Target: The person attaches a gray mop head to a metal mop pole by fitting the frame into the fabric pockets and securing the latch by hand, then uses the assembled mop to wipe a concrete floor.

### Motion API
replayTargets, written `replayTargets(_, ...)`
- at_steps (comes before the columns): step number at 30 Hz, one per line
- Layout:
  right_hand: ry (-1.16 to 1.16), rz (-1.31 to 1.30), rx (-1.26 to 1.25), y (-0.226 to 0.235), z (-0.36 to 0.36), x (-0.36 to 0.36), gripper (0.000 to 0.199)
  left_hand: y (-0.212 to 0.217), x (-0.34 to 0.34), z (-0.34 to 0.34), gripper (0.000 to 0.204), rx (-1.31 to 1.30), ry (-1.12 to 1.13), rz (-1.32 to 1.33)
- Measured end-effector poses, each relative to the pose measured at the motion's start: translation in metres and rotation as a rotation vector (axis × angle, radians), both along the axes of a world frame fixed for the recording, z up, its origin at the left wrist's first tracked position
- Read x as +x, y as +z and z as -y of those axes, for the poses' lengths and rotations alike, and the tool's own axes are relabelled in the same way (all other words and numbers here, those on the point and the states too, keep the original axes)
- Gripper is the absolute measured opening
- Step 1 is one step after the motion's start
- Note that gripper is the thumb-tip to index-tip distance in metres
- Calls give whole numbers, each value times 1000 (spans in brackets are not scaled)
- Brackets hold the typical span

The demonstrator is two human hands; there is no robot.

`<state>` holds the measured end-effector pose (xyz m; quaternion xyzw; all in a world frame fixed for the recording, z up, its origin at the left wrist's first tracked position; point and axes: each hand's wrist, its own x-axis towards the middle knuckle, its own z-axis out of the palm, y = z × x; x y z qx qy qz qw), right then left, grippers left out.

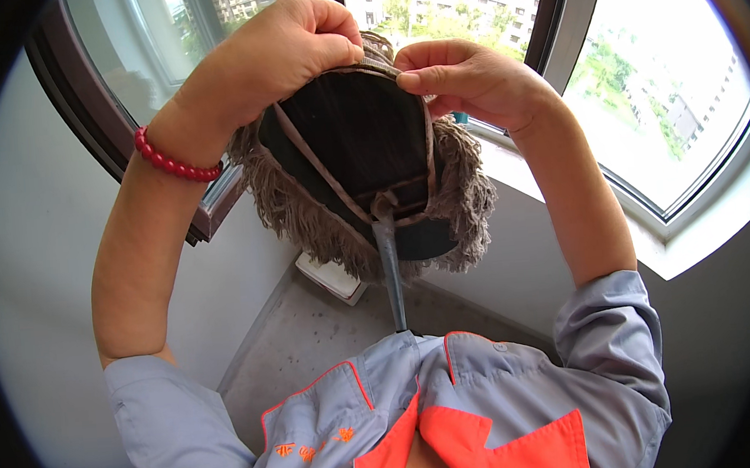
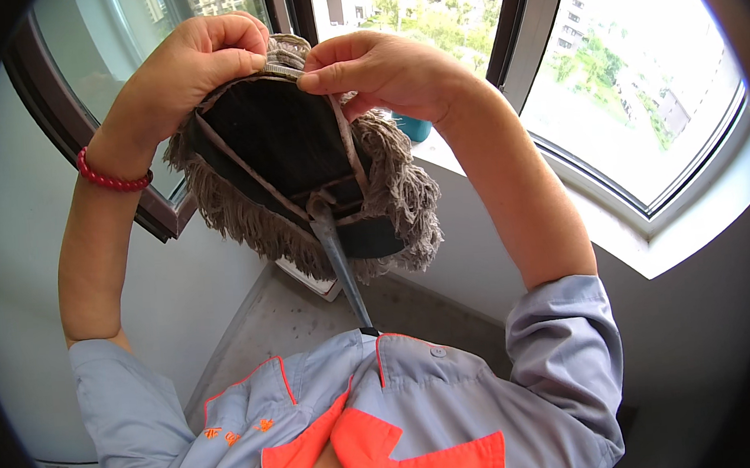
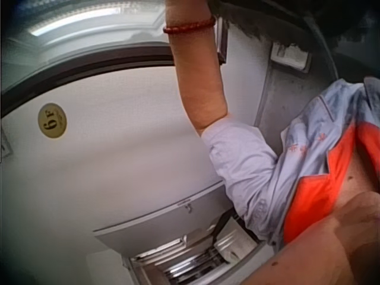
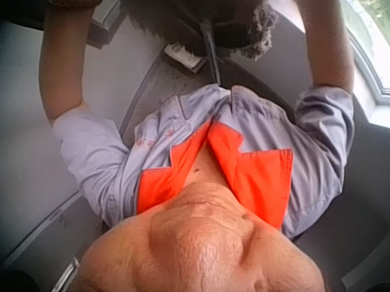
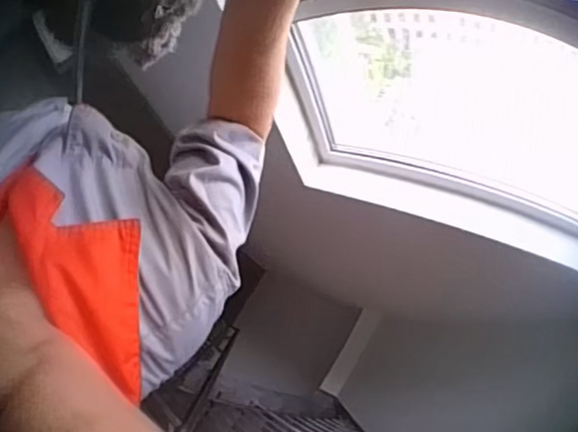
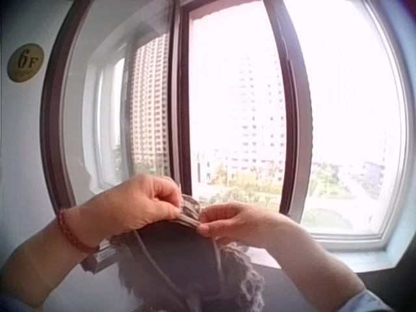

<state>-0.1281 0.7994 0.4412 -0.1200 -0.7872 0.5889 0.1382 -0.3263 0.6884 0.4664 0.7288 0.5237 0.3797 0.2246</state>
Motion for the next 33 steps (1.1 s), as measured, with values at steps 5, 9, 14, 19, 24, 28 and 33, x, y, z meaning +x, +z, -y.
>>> replayTargets(5,-18,127,246,14,9,-2,25,-10,10,11,10,352,89,-283)
replayTargets(9,-116,190,424,13,14,-6,21,-29,14,12,9,595,146,-307)
replayTargets(14,-195,169,682,4,24,-6,13,-27,5,16,9,306,97,-275)
replayTargets(19,-262,124,676,-3,16,0,12,-10,1,-4,10,95,-120,-338)
replayTargets(24,-167,99,493,6,12,0,12,15,-1,-9,13,-283,-148,-284)
replayTargets(28,-150,12,189,10,7,0,15,23,3,-10,14,-286,-140,-361)
replayTargets(33,-269,41,250,15,14,-1,12,28,9,-13,12,-277,-118,-439)
